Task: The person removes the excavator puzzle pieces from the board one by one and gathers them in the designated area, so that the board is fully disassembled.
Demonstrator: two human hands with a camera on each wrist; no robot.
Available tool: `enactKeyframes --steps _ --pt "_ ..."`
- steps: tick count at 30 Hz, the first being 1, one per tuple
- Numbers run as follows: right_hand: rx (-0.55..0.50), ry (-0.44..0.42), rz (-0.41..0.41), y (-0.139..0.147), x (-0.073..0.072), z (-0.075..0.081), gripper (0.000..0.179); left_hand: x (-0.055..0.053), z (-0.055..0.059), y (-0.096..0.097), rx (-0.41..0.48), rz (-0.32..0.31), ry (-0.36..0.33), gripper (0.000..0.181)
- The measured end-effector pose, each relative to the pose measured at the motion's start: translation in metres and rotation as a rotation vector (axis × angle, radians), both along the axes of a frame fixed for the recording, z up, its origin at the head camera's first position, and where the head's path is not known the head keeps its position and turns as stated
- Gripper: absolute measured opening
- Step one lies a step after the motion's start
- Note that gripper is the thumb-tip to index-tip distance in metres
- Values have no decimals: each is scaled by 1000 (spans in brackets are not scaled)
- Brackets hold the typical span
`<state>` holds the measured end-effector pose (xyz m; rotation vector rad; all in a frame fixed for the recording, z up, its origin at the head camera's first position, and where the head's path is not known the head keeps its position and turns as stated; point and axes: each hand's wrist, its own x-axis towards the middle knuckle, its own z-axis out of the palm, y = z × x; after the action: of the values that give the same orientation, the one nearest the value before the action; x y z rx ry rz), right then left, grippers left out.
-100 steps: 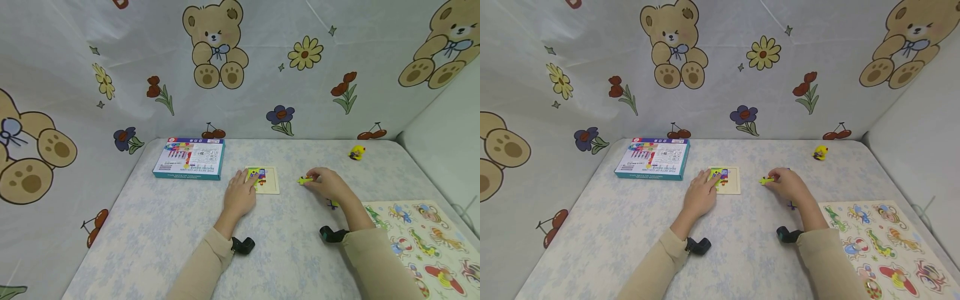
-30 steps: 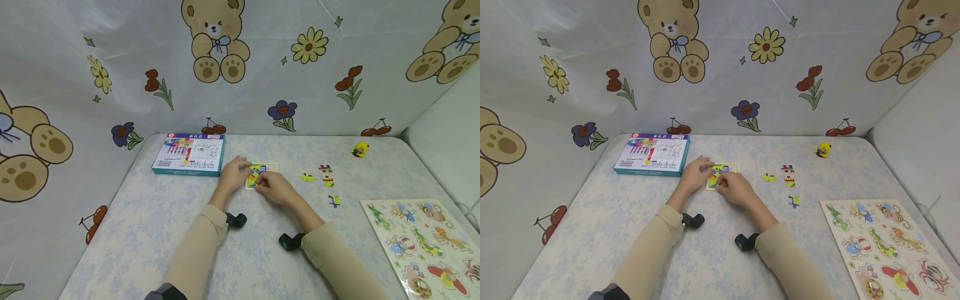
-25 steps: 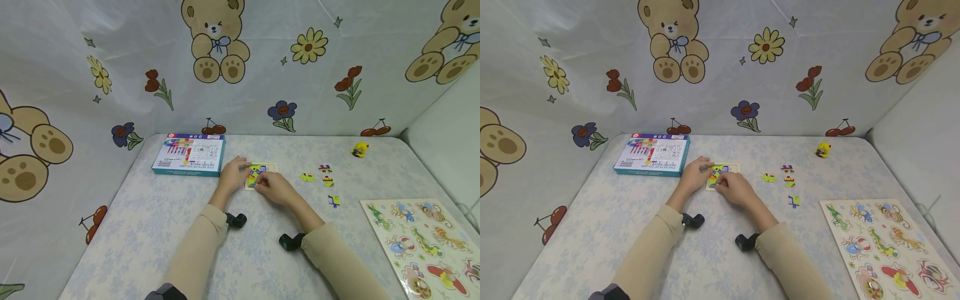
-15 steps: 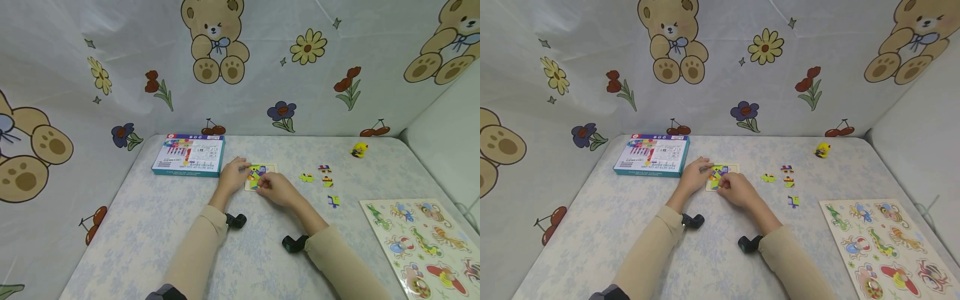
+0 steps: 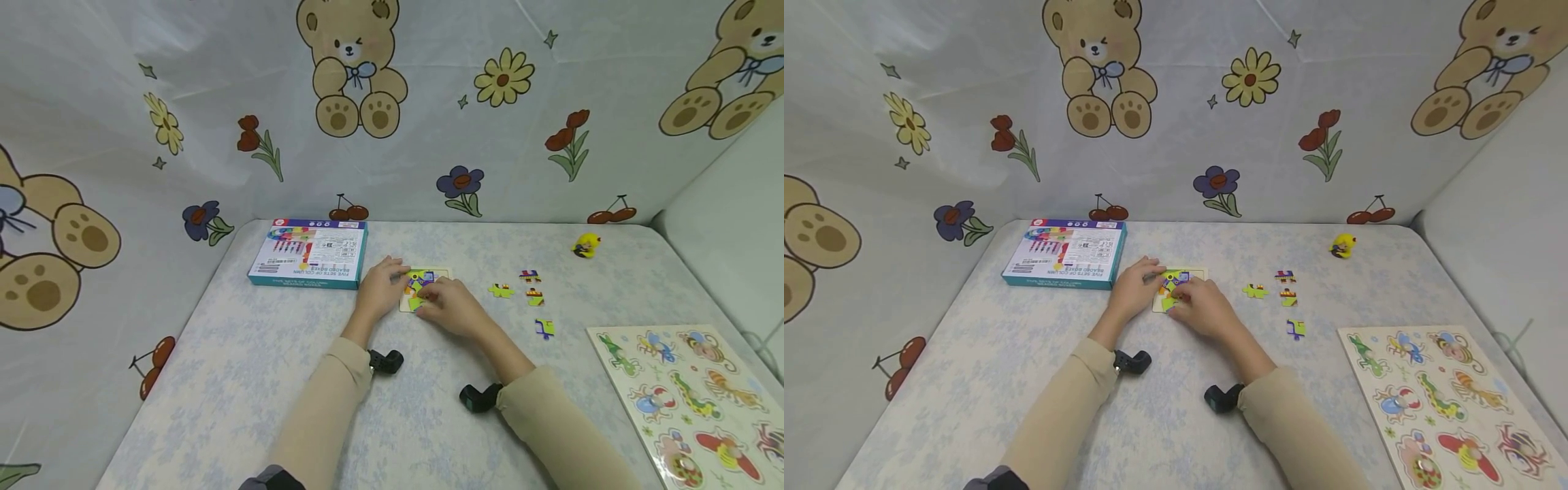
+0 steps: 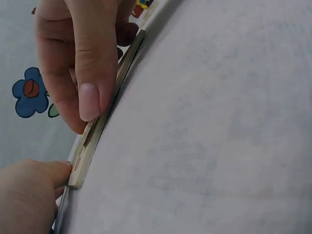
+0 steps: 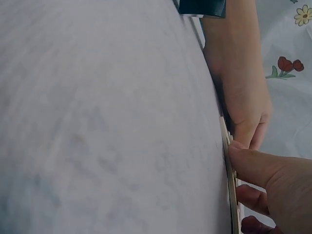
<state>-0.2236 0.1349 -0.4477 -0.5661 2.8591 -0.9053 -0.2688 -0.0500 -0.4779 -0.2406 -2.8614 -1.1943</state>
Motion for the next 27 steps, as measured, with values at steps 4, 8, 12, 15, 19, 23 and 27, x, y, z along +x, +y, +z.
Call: enactKeyframes --steps 4,8,12,15,19,23,27 --pt "5 -6 -14 -3 0 -3 34 0 0 0 -3 -1 3 31" --pt "-4 -16 -12 -2 1 -2 33 1 0 0 7 -3 3 31" --pt "-28 -13 -12 3 2 0 36 1 0 0 11 -1 0 31" --pt "-60 -22 -34 13 1 2 37 2 1 1 8 1 -5 31" --pt "-65 -46 -96 31 -1 8 38 2 1 1 12 4 -7 31" --pt "0 -38 -172 53 -8 14 39 2 0 1 20 2 -2 31" --pt "86 -9 -239 71 -17 18 39 2 0 1 22 2 -1 30"
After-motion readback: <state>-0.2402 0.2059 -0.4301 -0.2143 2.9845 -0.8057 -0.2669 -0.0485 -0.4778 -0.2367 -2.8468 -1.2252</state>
